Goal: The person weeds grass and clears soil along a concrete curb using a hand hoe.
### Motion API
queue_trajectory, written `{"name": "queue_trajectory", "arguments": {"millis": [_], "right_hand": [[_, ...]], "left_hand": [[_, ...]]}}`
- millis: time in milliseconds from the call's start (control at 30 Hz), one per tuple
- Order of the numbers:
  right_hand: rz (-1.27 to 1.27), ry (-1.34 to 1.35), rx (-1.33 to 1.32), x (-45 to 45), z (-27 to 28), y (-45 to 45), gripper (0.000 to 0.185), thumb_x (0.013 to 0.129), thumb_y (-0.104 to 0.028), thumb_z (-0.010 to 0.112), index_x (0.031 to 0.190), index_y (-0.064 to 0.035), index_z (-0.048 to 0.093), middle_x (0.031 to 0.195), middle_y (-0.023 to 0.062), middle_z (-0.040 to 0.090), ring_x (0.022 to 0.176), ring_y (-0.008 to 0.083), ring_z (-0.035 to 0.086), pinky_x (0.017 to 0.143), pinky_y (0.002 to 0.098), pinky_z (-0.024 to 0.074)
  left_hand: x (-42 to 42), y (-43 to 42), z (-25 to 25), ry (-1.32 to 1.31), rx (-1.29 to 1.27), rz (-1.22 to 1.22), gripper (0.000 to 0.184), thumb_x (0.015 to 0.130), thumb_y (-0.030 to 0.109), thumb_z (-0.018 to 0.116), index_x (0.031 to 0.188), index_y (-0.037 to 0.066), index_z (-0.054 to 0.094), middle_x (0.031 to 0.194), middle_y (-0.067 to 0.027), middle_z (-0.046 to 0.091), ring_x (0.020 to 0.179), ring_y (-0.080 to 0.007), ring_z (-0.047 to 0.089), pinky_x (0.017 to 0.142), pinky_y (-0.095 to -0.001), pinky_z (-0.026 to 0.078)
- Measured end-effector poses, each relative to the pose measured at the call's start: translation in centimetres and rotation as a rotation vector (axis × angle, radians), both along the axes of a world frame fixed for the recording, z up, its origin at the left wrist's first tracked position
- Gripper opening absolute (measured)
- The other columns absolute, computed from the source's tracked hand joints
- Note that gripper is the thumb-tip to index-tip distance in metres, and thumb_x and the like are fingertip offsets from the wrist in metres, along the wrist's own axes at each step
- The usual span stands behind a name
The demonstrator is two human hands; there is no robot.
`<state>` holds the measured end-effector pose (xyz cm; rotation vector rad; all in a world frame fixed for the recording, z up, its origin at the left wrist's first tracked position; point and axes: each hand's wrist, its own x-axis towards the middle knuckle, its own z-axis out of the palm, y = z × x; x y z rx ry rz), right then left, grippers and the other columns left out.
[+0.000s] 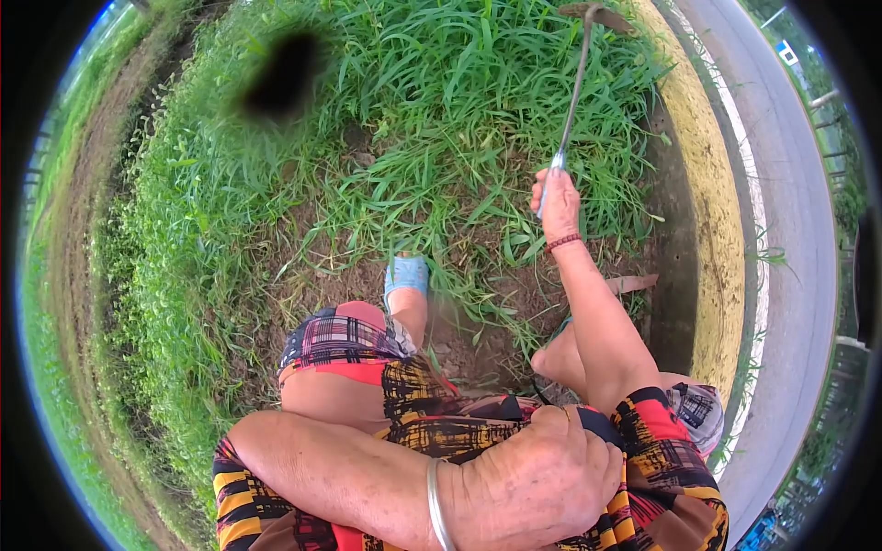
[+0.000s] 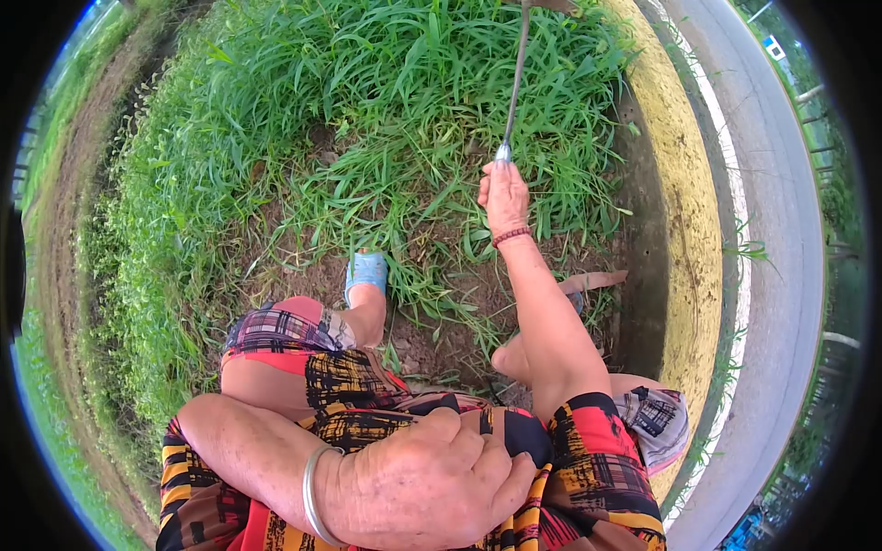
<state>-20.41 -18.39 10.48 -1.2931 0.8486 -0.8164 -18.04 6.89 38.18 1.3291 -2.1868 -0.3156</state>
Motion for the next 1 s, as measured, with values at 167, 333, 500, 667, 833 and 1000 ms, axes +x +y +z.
{"name": "queue_trajectory", "arguments": {"millis": [167, 333, 500, 667, 833, 1000], "right_hand": [[0.313, 1.106, -0.385, -3.8, -9.6, -0.2, 0.055, 0.091, -0.048, 0.031, 0.097, 0.0006, 0.057, 0.1, 0.0282, 0.059, 0.097, 0.0436, 0.054, 0.085, 0.0487, 0.0417], [0.225, 1.258, -0.28, -11.3, -13.8, 4.7, 0.058, 0.089, -0.051, 0.035, 0.093, -0.0005, 0.062, 0.098, 0.0251, 0.06, 0.097, 0.0407, 0.056, 0.089, 0.0452, 0.0416], [0.049, 0.791, -0.04, -10.2, -11.0, 3.0, 0.046, 0.089, -0.043, 0.044, 0.074, -0.0043, 0.063, 0.07, 0.0141, 0.061, 0.064, 0.0264, 0.058, 0.06, 0.038, 0.0456], [0.0, 0.215, -0.005, -2.3, -0.2, 1.1, 0.032, 0.091, -0.037, 0.047, 0.082, -0.008, 0.055, 0.057, -0.0022, 0.047, 0.047, 0.0064, 0.044, 0.045, 0.0199, 0.0373], [0.035, 0.592, -0.318, -3.4, -4.8, 0.7, 0.042, 0.094, -0.039, 0.038, 0.084, -0.0019, 0.055, 0.063, 0.0101, 0.054, 0.055, 0.0189, 0.052, 0.052, 0.0304, 0.0438], [0.185, 1.256, -0.323, -13.6, -13.3, 5.2, 0.058, 0.089, -0.052, 0.036, 0.087, 0.0007, 0.061, 0.091, 0.024, 0.062, 0.087, 0.0402, 0.059, 0.078, 0.0449, 0.0446]], "left_hand": [[0.0, 0.0, 0.1, -0.008, 0.004, 0.0, 0.015, 0.072, 0.018, 0.054, 0.07, 0.004, 0.056, 0.059, -0.0058, 0.052, 0.055, -0.0167, 0.052, 0.047, -0.0299, 0.036], [0.3, 0.4, 0.1, -0.02, 0.033, -0.001, 0.015, 0.072, 0.018, 0.054, 0.071, 0.003, 0.056, 0.06, -0.0057, 0.053, 0.055, -0.0168, 0.052, 0.047, -0.0299, 0.037], [-0.2, 0.6, -0.4, 0.0, 0.033, -0.018, 0.018, 0.072, 0.021, 0.053, 0.072, 0.003, 0.057, 0.062, -0.0053, 0.052, 0.056, -0.0166, 0.051, 0.048, -0.0305, 0.036], [-0.1, 0.3, 0.0, 0.018, 0.02, -0.002, 0.016, 0.071, 0.018, 0.054, 0.072, 0.002, 0.057, 0.06, -0.0061, 0.053, 0.057, -0.0172, 0.052, 0.048, -0.0303, 0.037], [-0.1, 0.3, 0.1, -0.019, -0.028, 0.003, 0.016, 0.071, 0.018, 0.054, 0.072, 0.002, 0.058, 0.061, -0.007, 0.055, 0.058, -0.018, 0.053, 0.049, -0.0305, 0.038], [0.3, 0.3, 0.1, -0.011, -0.007, 0.001, 0.016, 0.071, 0.017, 0.054, 0.072, 0.002, 0.058, 0.061, -0.0073, 0.055, 0.058, -0.0181, 0.054, 0.049, -0.0308, 0.039]]}}
